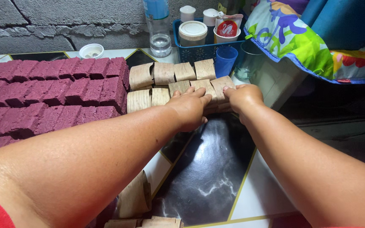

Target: The person wraps individual purple rectangular food blocks in dried leaves. They pick up a leaf, place a block on it, fold the leaf around the block, and set the wrapped item aside. The process is repeated continuously throughout the clip.

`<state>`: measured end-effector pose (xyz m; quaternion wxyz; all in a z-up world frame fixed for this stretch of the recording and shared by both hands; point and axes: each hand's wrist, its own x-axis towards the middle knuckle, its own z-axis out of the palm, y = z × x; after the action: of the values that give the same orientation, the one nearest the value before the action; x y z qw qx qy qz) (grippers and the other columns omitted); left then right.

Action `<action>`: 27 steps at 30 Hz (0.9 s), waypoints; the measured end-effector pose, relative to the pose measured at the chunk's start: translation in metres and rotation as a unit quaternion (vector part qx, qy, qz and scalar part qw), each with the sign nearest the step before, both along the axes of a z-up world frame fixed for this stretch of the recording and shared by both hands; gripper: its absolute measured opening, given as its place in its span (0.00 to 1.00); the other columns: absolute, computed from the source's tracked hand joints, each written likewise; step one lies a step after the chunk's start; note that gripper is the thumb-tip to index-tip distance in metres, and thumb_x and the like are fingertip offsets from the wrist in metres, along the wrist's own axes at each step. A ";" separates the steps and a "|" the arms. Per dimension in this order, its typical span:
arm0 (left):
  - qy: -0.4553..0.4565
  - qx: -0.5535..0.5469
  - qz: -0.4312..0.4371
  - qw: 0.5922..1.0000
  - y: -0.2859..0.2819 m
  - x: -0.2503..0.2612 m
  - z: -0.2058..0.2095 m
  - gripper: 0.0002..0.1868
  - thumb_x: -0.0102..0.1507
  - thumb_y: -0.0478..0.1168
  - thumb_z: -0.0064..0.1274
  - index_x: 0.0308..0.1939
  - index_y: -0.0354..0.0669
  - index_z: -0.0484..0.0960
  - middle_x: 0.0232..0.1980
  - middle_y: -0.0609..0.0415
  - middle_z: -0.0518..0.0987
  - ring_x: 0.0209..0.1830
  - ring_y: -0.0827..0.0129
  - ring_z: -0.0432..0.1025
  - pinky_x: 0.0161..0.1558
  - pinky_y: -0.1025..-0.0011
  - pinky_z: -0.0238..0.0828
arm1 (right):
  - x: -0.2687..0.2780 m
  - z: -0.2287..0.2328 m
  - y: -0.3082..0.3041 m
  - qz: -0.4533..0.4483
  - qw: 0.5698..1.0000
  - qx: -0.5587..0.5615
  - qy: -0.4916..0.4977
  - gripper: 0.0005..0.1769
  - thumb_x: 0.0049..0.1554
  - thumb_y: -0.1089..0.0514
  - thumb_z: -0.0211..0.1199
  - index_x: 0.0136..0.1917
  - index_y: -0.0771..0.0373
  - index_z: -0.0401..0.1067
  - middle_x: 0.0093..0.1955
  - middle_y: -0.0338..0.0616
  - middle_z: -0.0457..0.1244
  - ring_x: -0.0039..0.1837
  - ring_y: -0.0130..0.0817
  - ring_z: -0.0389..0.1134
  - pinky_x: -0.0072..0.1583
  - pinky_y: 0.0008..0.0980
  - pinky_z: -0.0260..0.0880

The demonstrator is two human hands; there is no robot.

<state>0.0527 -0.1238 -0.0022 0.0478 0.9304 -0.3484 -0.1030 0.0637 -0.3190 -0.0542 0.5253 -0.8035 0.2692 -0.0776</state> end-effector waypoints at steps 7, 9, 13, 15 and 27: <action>-0.002 0.016 -0.016 1.000 0.003 -0.001 0.004 0.43 0.62 0.49 0.60 0.77 0.54 0.55 0.82 0.55 0.49 0.82 0.53 0.41 0.75 0.42 0.41 | -0.011 -0.003 0.015 -0.032 0.990 -0.114 -0.072 0.29 0.61 0.43 0.60 0.65 0.68 0.69 0.59 0.59 0.67 0.60 0.48 0.69 0.60 0.41 0.67; 0.003 0.013 -0.014 1.000 0.003 -0.001 0.003 0.44 0.61 0.49 0.60 0.77 0.54 0.54 0.82 0.55 0.49 0.82 0.53 0.41 0.75 0.43 0.42 | -0.011 -0.003 0.023 -0.027 0.994 -0.092 -0.046 0.31 0.62 0.42 0.57 0.68 0.68 0.65 0.62 0.61 0.66 0.64 0.51 0.68 0.63 0.42 0.66; 0.023 0.022 -0.012 0.999 0.003 0.005 0.000 0.44 0.62 0.49 0.60 0.77 0.55 0.54 0.82 0.57 0.50 0.83 0.55 0.41 0.76 0.43 0.42 | -0.011 0.003 0.026 -0.021 0.998 -0.055 0.025 0.34 0.63 0.41 0.55 0.71 0.68 0.62 0.66 0.63 0.64 0.67 0.54 0.67 0.65 0.44 0.65; 0.013 -0.006 -0.011 1.000 0.005 0.009 -0.005 0.42 0.61 0.47 0.60 0.76 0.54 0.56 0.81 0.56 0.50 0.82 0.55 0.42 0.75 0.46 0.43 | -0.012 0.007 0.022 -0.034 0.999 -0.033 0.016 0.36 0.61 0.40 0.56 0.72 0.68 0.59 0.67 0.63 0.62 0.68 0.54 0.65 0.65 0.44 0.64; -0.035 -0.217 0.059 0.974 0.107 -0.009 -0.008 0.18 0.61 0.37 0.55 0.55 0.46 0.82 0.53 0.47 0.83 0.55 0.55 0.78 0.56 0.61 0.73 | -0.064 0.001 0.081 0.125 0.945 -0.188 -0.237 0.27 0.52 0.48 0.69 0.59 0.66 0.74 0.56 0.56 0.71 0.60 0.45 0.72 0.63 0.39 0.70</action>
<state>0.0436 -0.0169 -0.0099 0.2418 0.9200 -0.3084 0.0109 -0.0002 -0.2378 -0.0531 0.4188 -0.8731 0.0150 -0.2492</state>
